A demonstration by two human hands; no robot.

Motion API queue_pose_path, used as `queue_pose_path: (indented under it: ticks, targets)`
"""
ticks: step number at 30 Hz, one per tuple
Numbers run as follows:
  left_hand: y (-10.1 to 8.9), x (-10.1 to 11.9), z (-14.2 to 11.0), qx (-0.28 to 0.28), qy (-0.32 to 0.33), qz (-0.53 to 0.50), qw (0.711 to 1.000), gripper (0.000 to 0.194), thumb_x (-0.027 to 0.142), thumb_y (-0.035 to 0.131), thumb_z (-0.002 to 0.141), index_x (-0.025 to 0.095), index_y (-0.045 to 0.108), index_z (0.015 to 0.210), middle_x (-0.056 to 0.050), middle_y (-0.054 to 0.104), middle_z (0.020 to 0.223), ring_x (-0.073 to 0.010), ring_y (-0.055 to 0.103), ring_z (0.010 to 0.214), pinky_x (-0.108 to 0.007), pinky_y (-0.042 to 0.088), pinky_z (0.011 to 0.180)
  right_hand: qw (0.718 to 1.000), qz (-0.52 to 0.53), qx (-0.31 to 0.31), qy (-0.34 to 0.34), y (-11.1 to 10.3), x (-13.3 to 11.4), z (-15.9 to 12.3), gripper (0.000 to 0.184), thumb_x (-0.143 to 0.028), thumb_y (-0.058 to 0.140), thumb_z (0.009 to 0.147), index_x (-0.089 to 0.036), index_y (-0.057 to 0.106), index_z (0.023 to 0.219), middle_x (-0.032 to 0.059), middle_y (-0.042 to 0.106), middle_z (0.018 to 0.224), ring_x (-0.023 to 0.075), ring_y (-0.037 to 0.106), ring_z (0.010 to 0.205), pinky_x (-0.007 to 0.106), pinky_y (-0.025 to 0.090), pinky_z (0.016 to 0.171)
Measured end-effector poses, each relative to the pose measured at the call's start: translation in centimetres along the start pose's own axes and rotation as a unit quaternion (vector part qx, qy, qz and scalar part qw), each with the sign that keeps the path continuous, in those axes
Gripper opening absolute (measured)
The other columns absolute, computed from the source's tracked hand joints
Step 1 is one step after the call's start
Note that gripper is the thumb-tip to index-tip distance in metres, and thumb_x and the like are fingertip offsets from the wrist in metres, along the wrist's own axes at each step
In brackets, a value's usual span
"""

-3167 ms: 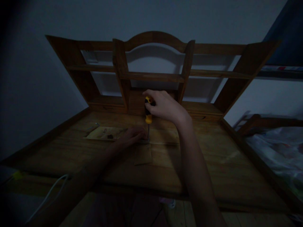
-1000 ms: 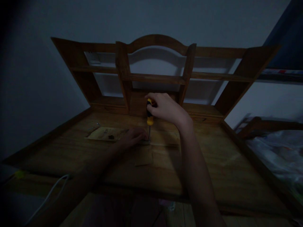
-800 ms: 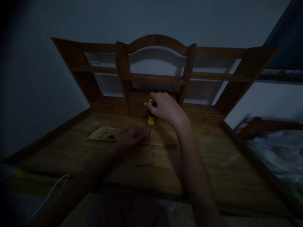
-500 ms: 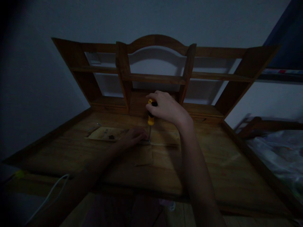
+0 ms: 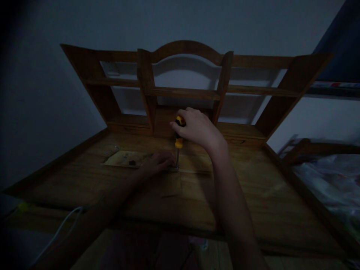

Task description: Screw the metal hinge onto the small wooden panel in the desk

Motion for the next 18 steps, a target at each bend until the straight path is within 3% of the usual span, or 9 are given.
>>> queue_pose_path:
  ticks: [3,6,13,16,18]
  targets:
    - [0.04,0.00,0.00,0.000,0.007,-0.002,1.000,0.044,0.045,0.043,0.106,0.018,0.073,0.089,-0.005,0.075,0.091,-0.0196,0.069,0.086,-0.030,0.051,0.083,1.000,0.024,0.006,-0.012,-0.14,-0.11,-0.07,0.032,-0.034,0.059,0.096,-0.015,0.075,0.117,0.0121,0.073,0.117,0.0250,0.068,0.098,0.034,0.047,0.089]
    - [0.03,-0.13,-0.01,0.002,0.003,-0.009,1.000,0.042,0.043,0.044,0.106,0.019,0.073,0.089,-0.005,0.075,0.091,-0.0194,0.070,0.087,-0.030,0.052,0.082,0.999,0.042,0.007,-0.019,-0.27,-0.20,-0.10,0.032,-0.028,0.058,0.097,-0.013,0.075,0.121,0.0107,0.076,0.111,0.0236,0.068,0.094,0.033,0.047,0.086]
    - [0.05,-0.22,0.02,0.002,0.005,-0.005,1.000,0.041,0.043,0.044,0.106,0.018,0.073,0.091,-0.005,0.075,0.093,-0.0198,0.069,0.087,-0.031,0.052,0.083,1.000,0.006,-0.005,0.001,0.14,-0.04,0.08,0.038,-0.049,0.057,0.102,-0.016,0.075,0.101,0.0114,0.074,0.098,0.0243,0.067,0.088,0.035,0.046,0.080]
    - [0.14,-0.21,0.04,-0.001,0.002,-0.011,1.000,0.041,0.043,0.044,0.106,0.018,0.073,0.091,-0.005,0.075,0.092,-0.0197,0.069,0.086,-0.032,0.052,0.084,1.000,0.007,-0.005,-0.002,0.26,-0.06,0.10,0.042,-0.052,0.056,0.102,-0.016,0.075,0.112,0.0137,0.074,0.110,0.0276,0.068,0.099,0.038,0.047,0.088]
    - [0.16,-0.16,0.03,-0.002,0.004,-0.018,1.000,0.042,0.043,0.044,0.106,0.018,0.073,0.091,-0.005,0.075,0.092,-0.0198,0.070,0.086,-0.032,0.052,0.084,1.000,0.025,-0.006,-0.012,0.23,-0.20,0.05,0.040,-0.045,0.056,0.102,-0.015,0.073,0.123,0.0144,0.072,0.122,0.0284,0.067,0.108,0.038,0.047,0.095]
Point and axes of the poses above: each hand's wrist, its own z-axis towards the middle knuckle, its own y-axis out of the palm, x = y × z, the point moved 8 cm from there along z, towards the middle knuckle
